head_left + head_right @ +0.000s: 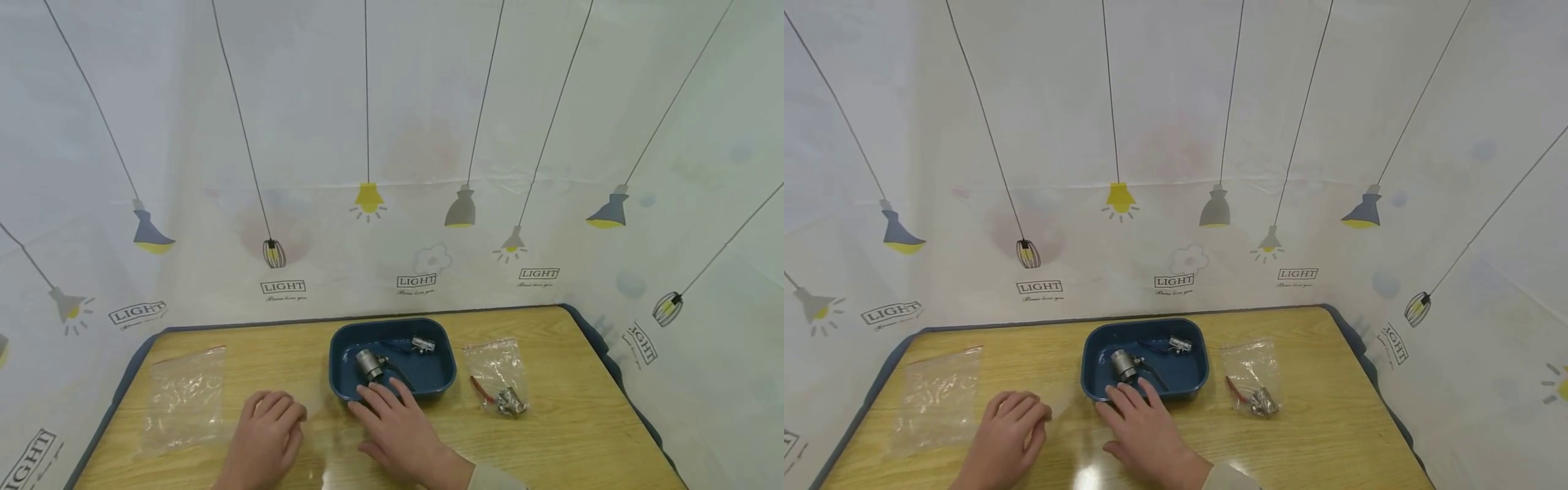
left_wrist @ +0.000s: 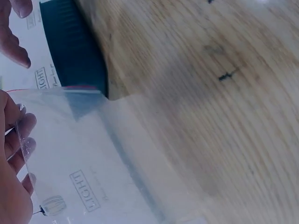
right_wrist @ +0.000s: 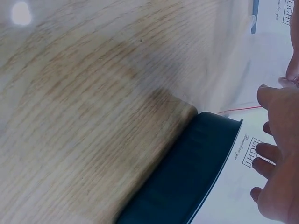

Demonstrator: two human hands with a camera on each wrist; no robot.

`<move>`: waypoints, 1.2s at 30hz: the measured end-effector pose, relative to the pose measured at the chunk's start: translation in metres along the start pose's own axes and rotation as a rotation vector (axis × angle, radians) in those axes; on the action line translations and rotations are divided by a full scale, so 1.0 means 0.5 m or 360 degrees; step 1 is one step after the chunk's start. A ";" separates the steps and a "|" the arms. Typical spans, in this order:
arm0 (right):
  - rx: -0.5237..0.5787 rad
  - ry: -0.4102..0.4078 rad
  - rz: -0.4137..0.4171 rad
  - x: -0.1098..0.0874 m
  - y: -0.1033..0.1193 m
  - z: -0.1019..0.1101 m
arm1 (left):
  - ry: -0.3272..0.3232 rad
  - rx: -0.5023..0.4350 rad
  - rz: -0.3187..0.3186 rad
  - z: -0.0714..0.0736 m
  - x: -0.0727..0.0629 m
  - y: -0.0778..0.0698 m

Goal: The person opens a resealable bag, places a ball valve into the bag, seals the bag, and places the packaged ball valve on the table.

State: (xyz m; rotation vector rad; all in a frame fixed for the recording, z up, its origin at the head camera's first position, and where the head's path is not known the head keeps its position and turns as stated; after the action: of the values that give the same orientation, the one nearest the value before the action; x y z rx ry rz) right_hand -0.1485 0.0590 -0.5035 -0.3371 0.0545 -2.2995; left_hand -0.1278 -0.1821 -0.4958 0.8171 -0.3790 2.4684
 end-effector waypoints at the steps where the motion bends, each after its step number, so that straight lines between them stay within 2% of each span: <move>1: 0.0008 -0.0013 -0.0004 0.000 0.000 0.002 | -0.0006 -0.0012 -0.0019 0.003 0.002 -0.004; 12: 0.0076 -0.0310 0.0003 0.006 0.002 0.034 | 0.0054 -0.0260 -0.0125 0.019 0.025 -0.043; 17: 0.0241 -0.0420 0.0030 0.012 0.005 0.047 | 0.0061 -0.0330 -0.0130 0.022 0.036 -0.057; 20: 0.0386 -0.0445 0.0044 0.013 0.006 0.052 | 0.0081 -0.0355 -0.0094 0.027 0.042 -0.066; 22: 0.0474 -0.0453 0.0053 0.013 0.006 0.054 | 0.0129 -0.0407 -0.0044 0.030 0.047 -0.071; 25: 0.0586 -0.0439 0.0054 0.013 0.007 0.055 | 0.0262 -0.0581 0.0062 0.035 0.054 -0.075; 29: 0.0841 -0.0288 0.0006 0.012 0.008 0.055 | 0.0444 -0.0811 0.0222 0.038 0.062 -0.075; 32: 0.0996 -0.0157 -0.0075 0.010 0.008 0.052 | 0.0513 -0.0805 0.0284 0.036 0.063 -0.076; 36: 0.1031 -0.0061 -0.0205 0.007 0.006 0.045 | 0.0519 -0.0687 0.0313 0.025 0.058 -0.079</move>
State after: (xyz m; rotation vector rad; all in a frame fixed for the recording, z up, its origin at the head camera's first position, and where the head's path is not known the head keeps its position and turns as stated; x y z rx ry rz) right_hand -0.1426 0.0558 -0.4815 -0.0461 -0.7325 -2.2879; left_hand -0.1202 -0.1435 -0.4642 0.2044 -0.8626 2.5001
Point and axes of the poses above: each hand's wrist, its own x-axis towards the middle knuckle, its own z-axis out of the back of the hand, y = z × x, the point moved 2 cm from there along x, towards the middle knuckle, and after that the axes turned 3 degrees about -x, right-handed, at the moved point
